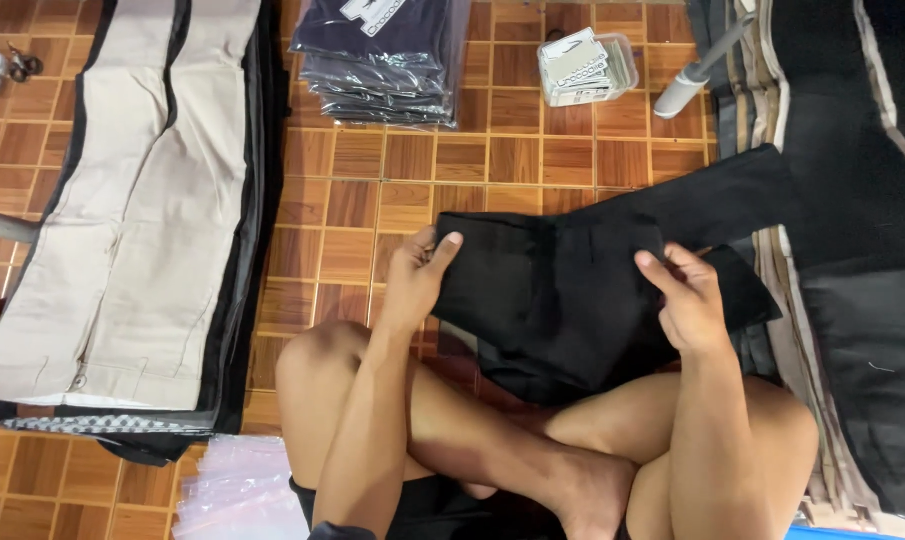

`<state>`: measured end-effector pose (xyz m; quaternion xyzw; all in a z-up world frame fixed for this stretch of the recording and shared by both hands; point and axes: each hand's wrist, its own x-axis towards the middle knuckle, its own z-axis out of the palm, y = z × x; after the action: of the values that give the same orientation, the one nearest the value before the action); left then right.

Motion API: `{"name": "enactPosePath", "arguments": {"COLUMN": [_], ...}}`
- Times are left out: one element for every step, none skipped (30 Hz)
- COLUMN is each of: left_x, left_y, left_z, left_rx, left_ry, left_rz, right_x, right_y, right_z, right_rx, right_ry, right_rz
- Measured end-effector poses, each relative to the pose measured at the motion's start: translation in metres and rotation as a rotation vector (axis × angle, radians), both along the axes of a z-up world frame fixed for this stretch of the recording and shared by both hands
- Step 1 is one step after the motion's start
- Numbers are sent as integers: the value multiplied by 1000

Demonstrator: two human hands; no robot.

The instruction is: The person uses a lint roller to clean both sides of a pair of black pants before folding them into a compact square.

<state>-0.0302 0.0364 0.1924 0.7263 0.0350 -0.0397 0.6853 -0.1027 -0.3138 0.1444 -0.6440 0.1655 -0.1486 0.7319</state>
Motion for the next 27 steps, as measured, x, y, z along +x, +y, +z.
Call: {"name": "enactPosePath", "arguments": {"left_x": [-2,-6,-4,0,2,11,19,26,17,9,1,-10,-21,-34,-38,-43,-48,-45,-43,-43,-43,-43,-44,-44,-44,-44,-42], "left_y": [-3,-8,-4,-2,0,3,6,11,1,-11,-22,-34,-46,-57,-57,-57,-56,-56,-55,-55,-57,-58,-59,-59,-60,-60,-60], "left_z": [11,22,19,15,13,-12,-37,-62,-39,-17,5,25,44,63,63,63,64,55,47,37,38,38,39,39,39,40,37], "left_rx": [-101,-202,-202,-150,-97,-98,-60,-19,-16,25,67,65,57,49,49,63,76,77,-2,-81,-82,-103,-124,-126,-135,-144,-145], "left_ry": [3,7,10,38,65,62,92,124,124,63,2,3,-49,-97,-90,-145,-199,-201,-160,-116,-114,-126,-138,-137,-164,-192,-190], "left_rz": [-19,-42,-40,24,88,89,176,264,267,274,282,277,179,83,79,4,-72,-68,-96,-122,-114,-127,-139,-137,-152,-168,-167], "right_x": [-1,-5,0,6,11,15,18,22,20,18,17,13,9,3,0,-3,-6,-6,-5,-7,-6,-6,-6,-6,-7,-7,-7], "right_y": [-2,-5,1,5,9,4,-2,-7,20,44,69,96,123,151,161,172,183,182,180,177,178,179,179,179,179,180,178], "right_z": [-4,-7,-7,-6,-5,-18,-30,-44,-13,18,50,63,75,88,88,88,89,79,69,59,58,58,57,59,62,65,64], "right_rx": [90,179,180,75,-29,-29,-241,-450,-447,-587,-724,-726,-826,-923,-923,-947,-969,-968,-965,-962,-961,-942,-923,-924,-901,-876,-877], "right_ry": [-20,-37,-34,17,67,65,93,121,121,6,-109,-106,-183,-256,-249,-311,-374,-378,-352,-324,-326,-358,-389,-389,-407,-424,-423], "right_rz": [46,87,88,-9,-106,-105,-214,-320,-318,-221,-121,-125,-37,56,56,88,120,123,130,142,150,109,67,70,48,25,27]}}
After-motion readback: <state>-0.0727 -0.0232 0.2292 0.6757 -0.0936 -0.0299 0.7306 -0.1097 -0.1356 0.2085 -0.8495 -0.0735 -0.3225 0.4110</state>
